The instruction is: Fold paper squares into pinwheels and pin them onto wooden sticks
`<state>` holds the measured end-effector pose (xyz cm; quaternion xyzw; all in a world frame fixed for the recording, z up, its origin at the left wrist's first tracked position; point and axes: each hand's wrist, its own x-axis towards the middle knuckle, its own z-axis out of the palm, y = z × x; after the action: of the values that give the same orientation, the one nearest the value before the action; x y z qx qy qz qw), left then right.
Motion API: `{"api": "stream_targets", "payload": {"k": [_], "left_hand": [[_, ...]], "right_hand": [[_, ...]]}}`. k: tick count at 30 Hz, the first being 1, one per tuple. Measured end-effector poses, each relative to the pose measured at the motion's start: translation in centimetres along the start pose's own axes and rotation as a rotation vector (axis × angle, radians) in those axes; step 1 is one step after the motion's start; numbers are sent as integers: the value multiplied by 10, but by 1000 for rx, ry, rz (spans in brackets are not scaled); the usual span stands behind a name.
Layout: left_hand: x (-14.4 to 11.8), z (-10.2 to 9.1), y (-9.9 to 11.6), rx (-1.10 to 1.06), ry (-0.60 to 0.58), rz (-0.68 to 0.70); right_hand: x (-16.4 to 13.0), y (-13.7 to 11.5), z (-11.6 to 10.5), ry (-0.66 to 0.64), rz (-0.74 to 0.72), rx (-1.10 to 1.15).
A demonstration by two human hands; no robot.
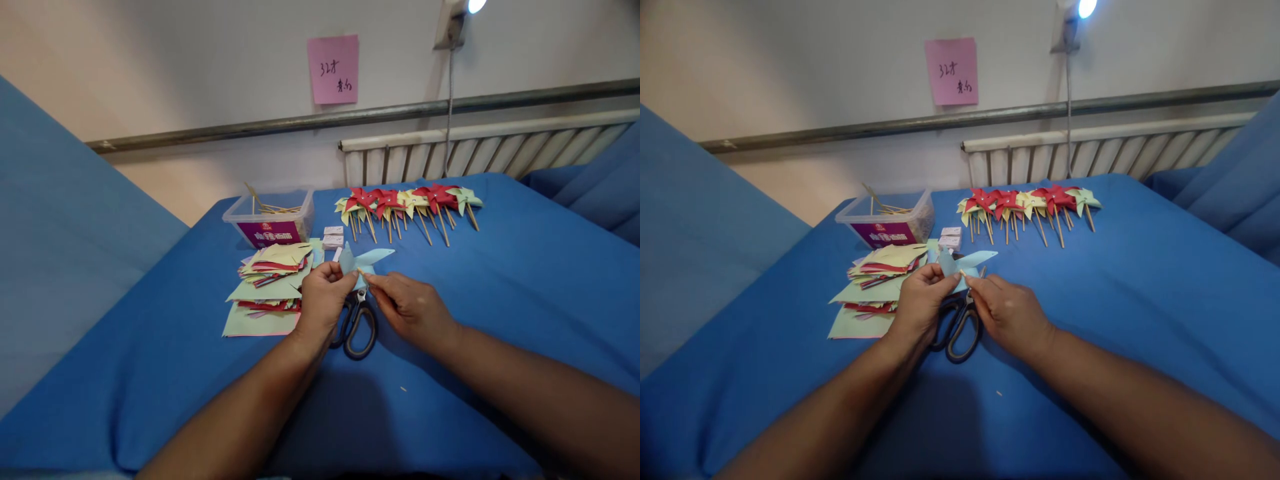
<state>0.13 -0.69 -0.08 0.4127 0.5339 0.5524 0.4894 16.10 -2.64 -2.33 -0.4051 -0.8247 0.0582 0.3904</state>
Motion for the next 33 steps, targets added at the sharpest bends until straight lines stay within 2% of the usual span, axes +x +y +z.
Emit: {"api": "stream_targets", "payload": {"k": [6, 17, 23, 28, 33], "left_hand": [[-2, 2, 4, -55, -3, -23], [-3, 0, 4, 148, 27, 137], [-3, -1, 2, 172, 1, 167], [-3, 0, 1, 139, 1, 164], [-3, 2, -3, 100, 30, 157]], "right_hand": [[1, 2, 1, -31, 18, -6], [2, 3, 4, -58, 28, -14], [3, 3, 4, -52, 46, 62], [3, -1, 6, -5, 128, 88], [3, -5, 7, -34, 231, 132]]}}
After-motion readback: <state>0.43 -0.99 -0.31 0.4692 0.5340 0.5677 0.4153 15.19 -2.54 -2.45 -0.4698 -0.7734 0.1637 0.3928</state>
